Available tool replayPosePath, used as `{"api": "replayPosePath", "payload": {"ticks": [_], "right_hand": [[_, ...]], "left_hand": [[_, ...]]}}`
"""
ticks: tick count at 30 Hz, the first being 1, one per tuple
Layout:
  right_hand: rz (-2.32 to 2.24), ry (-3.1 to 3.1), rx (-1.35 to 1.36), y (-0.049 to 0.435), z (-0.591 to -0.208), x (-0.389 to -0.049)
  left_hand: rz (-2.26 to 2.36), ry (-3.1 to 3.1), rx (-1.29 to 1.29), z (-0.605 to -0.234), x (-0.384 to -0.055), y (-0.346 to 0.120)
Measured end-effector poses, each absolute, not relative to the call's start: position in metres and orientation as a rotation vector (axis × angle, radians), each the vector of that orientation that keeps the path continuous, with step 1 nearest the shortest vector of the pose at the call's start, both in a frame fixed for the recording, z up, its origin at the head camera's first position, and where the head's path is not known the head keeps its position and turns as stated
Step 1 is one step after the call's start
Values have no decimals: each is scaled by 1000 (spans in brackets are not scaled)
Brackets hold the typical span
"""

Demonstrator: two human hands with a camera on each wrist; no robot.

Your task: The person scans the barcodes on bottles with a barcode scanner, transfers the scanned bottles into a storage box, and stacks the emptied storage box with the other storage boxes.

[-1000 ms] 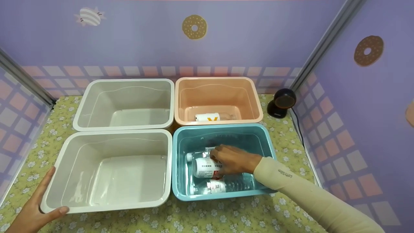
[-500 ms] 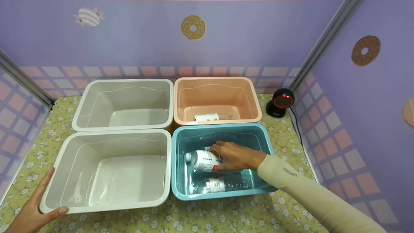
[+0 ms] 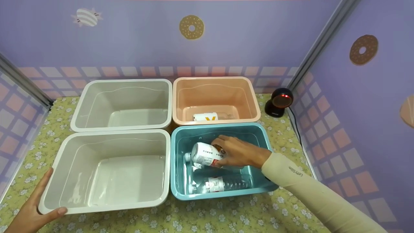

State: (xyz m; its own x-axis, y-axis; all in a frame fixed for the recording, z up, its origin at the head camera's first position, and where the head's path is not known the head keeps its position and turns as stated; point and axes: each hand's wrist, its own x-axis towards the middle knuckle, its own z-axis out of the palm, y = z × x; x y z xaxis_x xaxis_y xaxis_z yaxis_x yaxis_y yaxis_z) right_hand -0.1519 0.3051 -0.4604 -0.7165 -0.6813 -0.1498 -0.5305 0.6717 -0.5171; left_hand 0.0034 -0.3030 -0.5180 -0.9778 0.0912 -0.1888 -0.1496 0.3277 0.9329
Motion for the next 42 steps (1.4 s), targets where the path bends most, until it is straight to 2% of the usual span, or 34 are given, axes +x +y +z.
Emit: {"api": "replayPosePath", "payload": {"ticks": [42], "right_hand": [[-713, 2786, -956, 323, -418, -159]], "left_hand": [[1681, 2400, -46, -514, 4, -303]]}}
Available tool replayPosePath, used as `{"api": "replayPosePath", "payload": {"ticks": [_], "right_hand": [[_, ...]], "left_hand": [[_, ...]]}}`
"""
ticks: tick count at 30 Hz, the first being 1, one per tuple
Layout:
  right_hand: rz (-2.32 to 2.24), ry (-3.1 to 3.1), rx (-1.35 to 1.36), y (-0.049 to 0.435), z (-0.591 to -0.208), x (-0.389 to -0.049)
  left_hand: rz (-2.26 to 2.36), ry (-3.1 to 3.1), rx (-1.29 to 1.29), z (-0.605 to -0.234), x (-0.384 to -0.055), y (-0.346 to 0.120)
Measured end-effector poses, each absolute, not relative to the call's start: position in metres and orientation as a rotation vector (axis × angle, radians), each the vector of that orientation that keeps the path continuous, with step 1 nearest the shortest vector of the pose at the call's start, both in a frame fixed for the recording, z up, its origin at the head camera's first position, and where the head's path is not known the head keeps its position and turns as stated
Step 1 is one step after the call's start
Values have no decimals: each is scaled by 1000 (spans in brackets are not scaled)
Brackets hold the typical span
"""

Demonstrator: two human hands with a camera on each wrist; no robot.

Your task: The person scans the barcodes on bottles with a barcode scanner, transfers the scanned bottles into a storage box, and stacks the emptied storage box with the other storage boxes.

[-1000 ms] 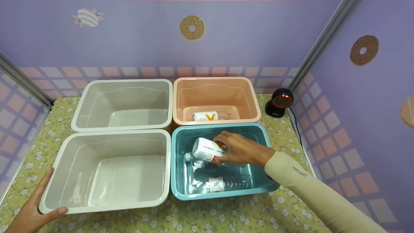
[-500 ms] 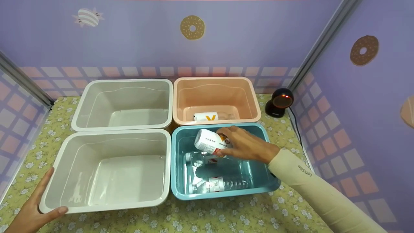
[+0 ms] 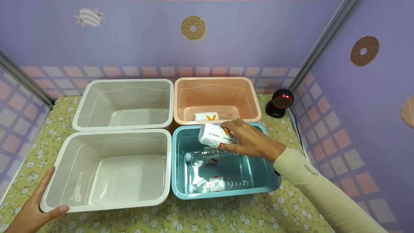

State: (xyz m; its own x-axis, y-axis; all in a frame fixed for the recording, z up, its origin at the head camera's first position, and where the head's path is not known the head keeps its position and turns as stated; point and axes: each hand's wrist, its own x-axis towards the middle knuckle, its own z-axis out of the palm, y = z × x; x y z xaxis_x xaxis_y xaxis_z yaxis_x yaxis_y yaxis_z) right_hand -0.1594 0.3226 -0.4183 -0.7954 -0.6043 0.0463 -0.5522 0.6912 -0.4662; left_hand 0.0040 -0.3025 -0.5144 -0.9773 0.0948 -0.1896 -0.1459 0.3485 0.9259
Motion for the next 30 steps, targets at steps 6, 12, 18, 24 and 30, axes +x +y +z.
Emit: {"api": "replayPosePath", "payload": {"ticks": [6, 12, 18, 24, 30], "right_hand": [[-670, 2864, -979, 327, -413, -161], [-672, 2924, -954, 335, -407, -161], [-704, 2954, -906, 342, -401, -160], [-725, 2969, -908, 348, -399, -161], [-763, 2978, -957, 352, -399, -164]], "left_hand": [[1696, 2381, -52, -513, 5, -302], [1661, 2391, -67, -510, 6, -302], [1680, 2364, -53, -511, 4, -303], [1651, 2370, -73, -512, 4, -304], [1633, 2386, -63, -510, 5, -304]]}}
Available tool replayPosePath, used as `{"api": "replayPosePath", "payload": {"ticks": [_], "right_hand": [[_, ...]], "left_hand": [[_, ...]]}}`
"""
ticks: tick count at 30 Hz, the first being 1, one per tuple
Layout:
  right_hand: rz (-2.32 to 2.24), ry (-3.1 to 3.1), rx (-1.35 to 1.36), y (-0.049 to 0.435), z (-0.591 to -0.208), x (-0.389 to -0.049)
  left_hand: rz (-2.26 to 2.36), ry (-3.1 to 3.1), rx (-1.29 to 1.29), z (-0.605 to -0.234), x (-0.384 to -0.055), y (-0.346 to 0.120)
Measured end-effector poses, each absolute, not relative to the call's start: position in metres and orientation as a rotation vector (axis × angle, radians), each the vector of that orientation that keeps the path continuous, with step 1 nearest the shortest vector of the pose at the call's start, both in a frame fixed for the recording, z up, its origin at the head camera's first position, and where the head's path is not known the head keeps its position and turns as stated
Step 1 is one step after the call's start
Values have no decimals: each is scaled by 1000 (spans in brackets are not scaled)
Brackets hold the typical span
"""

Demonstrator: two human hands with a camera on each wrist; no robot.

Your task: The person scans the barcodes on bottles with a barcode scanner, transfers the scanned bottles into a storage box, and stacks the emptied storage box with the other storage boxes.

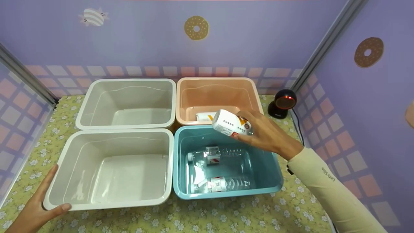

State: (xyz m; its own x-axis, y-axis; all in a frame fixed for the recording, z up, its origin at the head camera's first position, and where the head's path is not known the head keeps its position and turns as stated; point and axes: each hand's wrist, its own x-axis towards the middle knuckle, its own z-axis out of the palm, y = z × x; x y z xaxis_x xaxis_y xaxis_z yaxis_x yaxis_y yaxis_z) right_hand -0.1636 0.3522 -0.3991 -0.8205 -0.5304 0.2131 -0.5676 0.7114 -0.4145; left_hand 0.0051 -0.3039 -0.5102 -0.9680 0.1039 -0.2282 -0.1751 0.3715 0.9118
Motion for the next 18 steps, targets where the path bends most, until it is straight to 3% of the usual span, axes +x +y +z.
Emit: {"api": "replayPosePath", "payload": {"ticks": [18], "right_hand": [[726, -2760, 854, 375, -397, -162]], "left_hand": [[1622, 2418, -55, -512, 5, -304]]}}
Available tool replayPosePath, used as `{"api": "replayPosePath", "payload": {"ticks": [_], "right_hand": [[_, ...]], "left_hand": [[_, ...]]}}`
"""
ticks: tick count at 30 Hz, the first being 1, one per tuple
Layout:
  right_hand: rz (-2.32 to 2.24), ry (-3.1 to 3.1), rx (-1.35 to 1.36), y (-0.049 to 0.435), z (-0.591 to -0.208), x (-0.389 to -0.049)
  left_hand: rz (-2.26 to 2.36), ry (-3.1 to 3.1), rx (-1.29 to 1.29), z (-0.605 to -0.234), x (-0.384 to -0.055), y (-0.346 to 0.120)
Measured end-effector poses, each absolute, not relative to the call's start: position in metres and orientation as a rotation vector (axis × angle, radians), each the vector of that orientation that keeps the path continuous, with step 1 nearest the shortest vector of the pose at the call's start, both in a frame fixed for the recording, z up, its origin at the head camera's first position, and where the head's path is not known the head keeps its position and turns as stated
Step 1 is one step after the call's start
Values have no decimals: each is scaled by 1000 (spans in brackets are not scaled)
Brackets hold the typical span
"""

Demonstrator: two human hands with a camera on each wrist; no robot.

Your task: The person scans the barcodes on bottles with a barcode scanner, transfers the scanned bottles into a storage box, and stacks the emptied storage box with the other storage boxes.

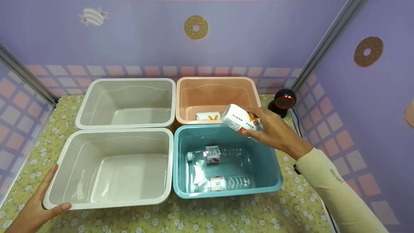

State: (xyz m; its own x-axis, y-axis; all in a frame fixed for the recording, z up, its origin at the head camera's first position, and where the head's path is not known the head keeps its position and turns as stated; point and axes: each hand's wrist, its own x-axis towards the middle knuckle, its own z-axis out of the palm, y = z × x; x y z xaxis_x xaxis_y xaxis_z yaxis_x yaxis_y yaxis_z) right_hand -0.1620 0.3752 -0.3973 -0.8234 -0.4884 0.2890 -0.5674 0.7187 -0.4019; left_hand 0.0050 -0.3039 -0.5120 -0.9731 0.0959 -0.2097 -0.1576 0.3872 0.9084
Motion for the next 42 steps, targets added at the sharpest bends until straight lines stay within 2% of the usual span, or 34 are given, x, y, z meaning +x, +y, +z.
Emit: {"api": "replayPosePath", "payload": {"ticks": [42], "right_hand": [[669, -2874, 511, 401, -395, -162]], "left_hand": [[1677, 2390, -77, -509, 7, -301]]}}
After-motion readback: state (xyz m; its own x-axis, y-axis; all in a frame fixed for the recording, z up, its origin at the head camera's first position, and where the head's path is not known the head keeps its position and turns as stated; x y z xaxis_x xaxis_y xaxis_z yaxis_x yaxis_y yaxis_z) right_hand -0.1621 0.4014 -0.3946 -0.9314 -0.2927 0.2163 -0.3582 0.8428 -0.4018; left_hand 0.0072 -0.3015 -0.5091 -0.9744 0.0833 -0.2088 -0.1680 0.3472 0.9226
